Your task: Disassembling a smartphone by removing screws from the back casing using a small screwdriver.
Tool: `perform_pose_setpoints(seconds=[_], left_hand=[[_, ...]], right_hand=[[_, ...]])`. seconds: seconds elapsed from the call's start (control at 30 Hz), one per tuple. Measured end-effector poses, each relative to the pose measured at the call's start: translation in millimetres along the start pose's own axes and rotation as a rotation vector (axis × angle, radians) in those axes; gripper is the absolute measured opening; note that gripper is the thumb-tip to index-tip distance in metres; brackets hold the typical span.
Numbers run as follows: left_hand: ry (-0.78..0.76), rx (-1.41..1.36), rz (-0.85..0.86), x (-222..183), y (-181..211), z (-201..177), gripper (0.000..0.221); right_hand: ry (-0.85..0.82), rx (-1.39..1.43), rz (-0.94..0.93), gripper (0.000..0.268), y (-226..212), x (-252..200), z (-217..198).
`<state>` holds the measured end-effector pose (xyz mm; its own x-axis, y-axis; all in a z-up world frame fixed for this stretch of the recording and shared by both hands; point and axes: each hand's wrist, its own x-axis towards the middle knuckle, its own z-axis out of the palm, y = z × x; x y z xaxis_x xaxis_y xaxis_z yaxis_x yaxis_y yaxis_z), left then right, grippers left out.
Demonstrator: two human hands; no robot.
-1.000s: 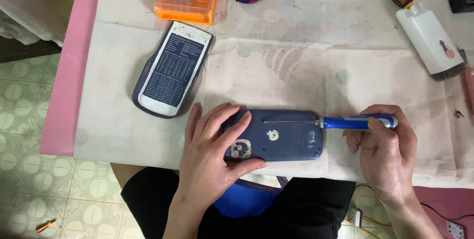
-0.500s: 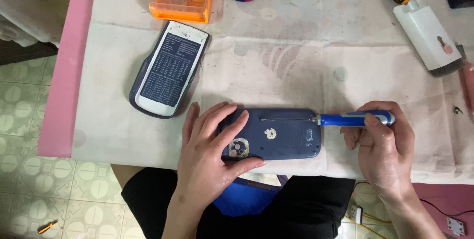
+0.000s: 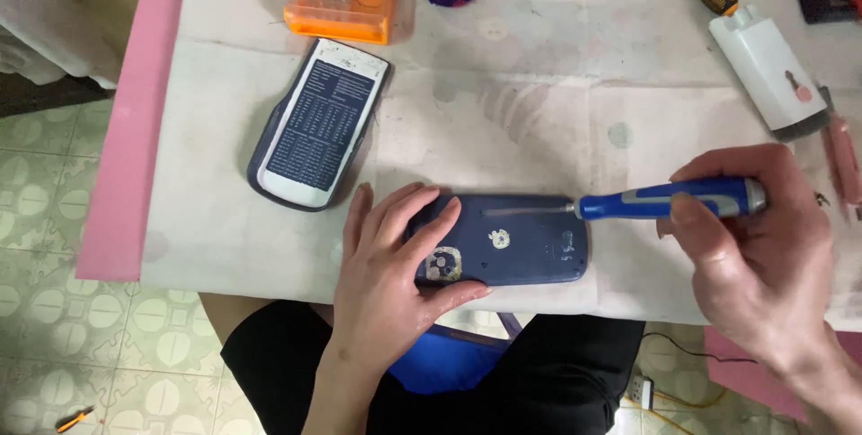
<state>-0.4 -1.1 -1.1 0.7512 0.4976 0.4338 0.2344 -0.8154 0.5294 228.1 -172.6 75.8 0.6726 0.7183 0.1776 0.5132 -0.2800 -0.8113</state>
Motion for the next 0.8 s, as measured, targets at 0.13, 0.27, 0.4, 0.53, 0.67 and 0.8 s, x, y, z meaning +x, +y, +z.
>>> perform_pose_setpoints(seconds=[0.13, 0.27, 0.4, 0.53, 0.67, 0.8], left_hand=[[0.020, -0.011, -0.003, -0.7, -0.6, 0.4, 0.074], [-0.004, -0.003, -0.003, -0.9, -1.5, -0.5, 0.076], [-0.006, 0.000, -0.001, -1.4, -2.3, 1.1, 0.079], [-0.006, 0.011, 0.012, -1.1, -2.6, 0.4, 0.078], [-0.007, 0.023, 0.022, -1.4, -3.4, 1.7, 0.079], [-0.005, 0.014, 0.019, -1.2, -3.3, 1.1, 0.077]], right_hand=[[0.094, 0.047, -0.102, 0.014, 8.0, 4.6, 7.7], [0.176, 0.291, -0.074, 0.015, 48.6, 0.5, 24.6], [0.200, 0.417, 0.090, 0.014, 67.0, -1.7, 35.2], [0.218, 0.536, 0.164, 0.011, 79.3, -0.5, 36.4], [0.216, 0.546, 0.266, 0.012, 75.8, 1.9, 37.0], [0.140, 0.479, 0.320, 0.013, 64.3, 2.9, 33.7]])
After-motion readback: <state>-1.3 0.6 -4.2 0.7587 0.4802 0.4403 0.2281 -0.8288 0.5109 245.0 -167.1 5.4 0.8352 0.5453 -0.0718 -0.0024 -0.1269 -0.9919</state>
